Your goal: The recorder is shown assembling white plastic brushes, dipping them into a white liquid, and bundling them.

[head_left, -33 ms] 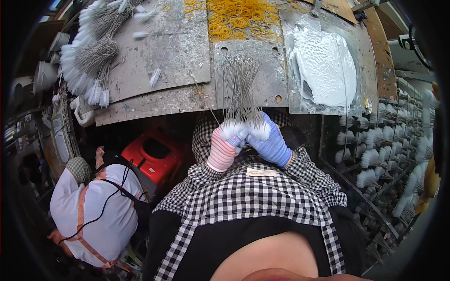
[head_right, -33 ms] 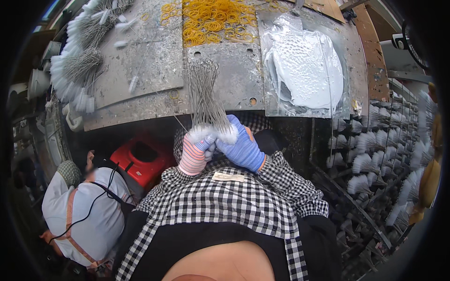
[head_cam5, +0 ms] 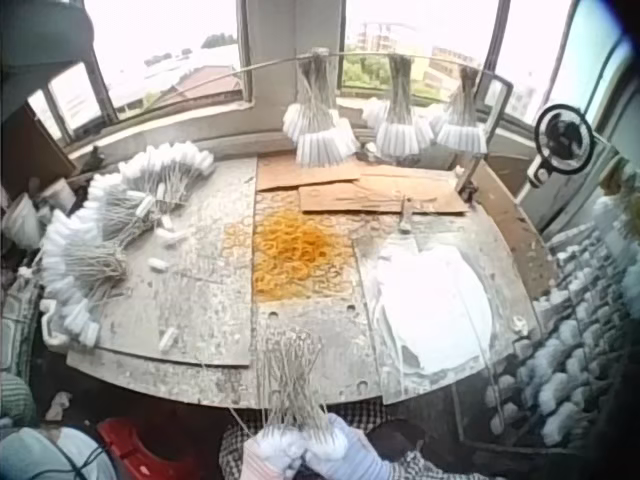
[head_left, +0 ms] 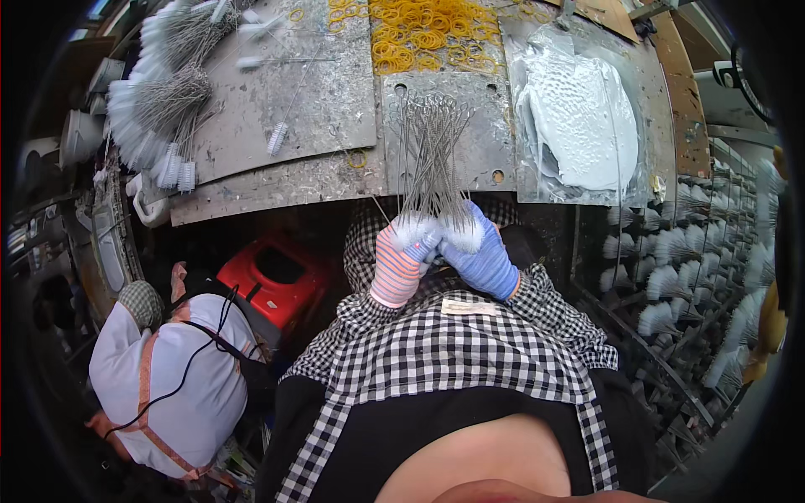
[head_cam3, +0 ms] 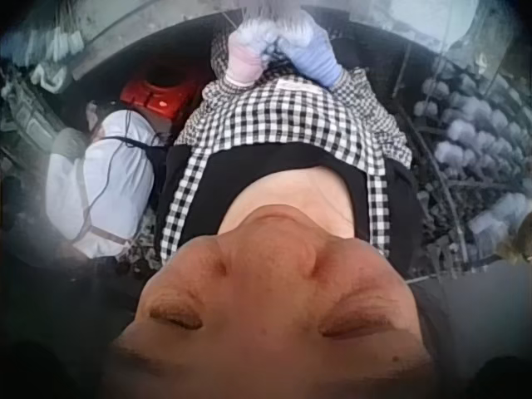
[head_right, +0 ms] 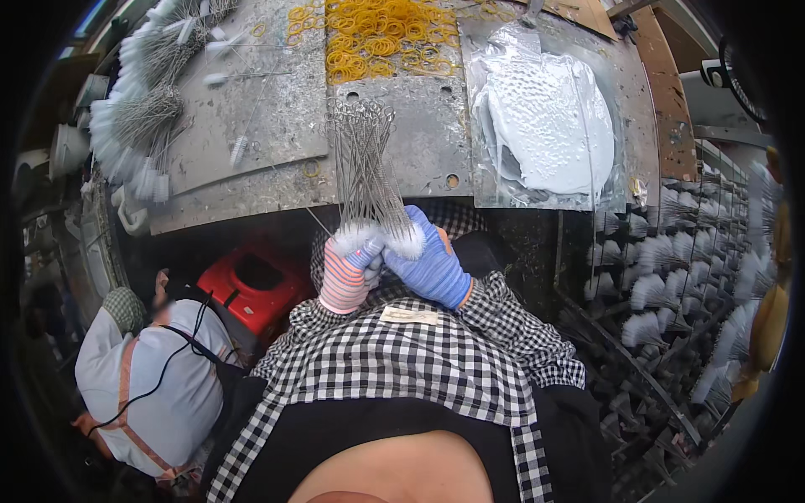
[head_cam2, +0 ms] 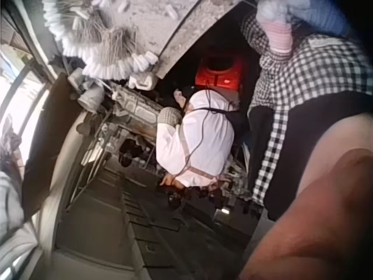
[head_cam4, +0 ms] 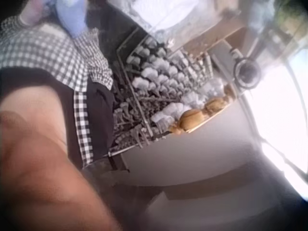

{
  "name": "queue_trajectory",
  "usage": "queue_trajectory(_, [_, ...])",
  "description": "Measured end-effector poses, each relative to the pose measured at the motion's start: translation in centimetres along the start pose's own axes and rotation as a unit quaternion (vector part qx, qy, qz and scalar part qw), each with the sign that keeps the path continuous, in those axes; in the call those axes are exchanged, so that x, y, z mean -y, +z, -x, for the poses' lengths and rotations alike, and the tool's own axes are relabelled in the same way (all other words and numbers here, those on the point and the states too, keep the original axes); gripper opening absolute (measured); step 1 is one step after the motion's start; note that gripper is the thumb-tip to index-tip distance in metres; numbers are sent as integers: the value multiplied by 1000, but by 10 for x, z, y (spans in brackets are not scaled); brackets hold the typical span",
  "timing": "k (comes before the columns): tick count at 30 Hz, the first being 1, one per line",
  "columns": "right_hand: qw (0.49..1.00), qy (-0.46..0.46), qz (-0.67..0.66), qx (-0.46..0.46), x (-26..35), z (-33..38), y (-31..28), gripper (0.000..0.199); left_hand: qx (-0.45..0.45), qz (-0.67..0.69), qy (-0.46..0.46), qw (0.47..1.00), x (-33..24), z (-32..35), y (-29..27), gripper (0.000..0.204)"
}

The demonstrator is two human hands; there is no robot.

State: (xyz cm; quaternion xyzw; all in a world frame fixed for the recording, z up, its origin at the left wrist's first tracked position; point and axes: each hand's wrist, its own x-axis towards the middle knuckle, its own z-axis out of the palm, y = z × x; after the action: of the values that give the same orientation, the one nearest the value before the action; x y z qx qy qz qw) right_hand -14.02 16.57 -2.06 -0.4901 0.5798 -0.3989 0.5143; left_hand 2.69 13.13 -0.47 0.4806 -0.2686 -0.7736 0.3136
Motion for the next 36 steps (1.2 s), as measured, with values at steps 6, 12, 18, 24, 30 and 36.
queue_trajectory(6, [998,28,-19,50,55,24,-62,43,121,-450,278,840,-71,-9,-55,6])
queue_trajectory(12, [996,-8,70,47,46,20,-76,40,80,-318,240,914,-48,-3,-61,19])
queue_trajectory(18, [952,51,-290,-82,61,-16,-14,39,-27,-191,202,960,-1,11,-6,20])
queue_trajectory(24, [849,-360,386,17,43,-23,-91,33,16,-673,330,662,-63,18,-84,18])
queue_trajectory(30, [910,-272,312,33,50,-13,-78,21,-35,-472,333,815,-62,10,-74,13])
queue_trajectory(36, [948,-240,168,-124,17,-25,-5,20,-63,-80,131,986,35,-11,-13,14])
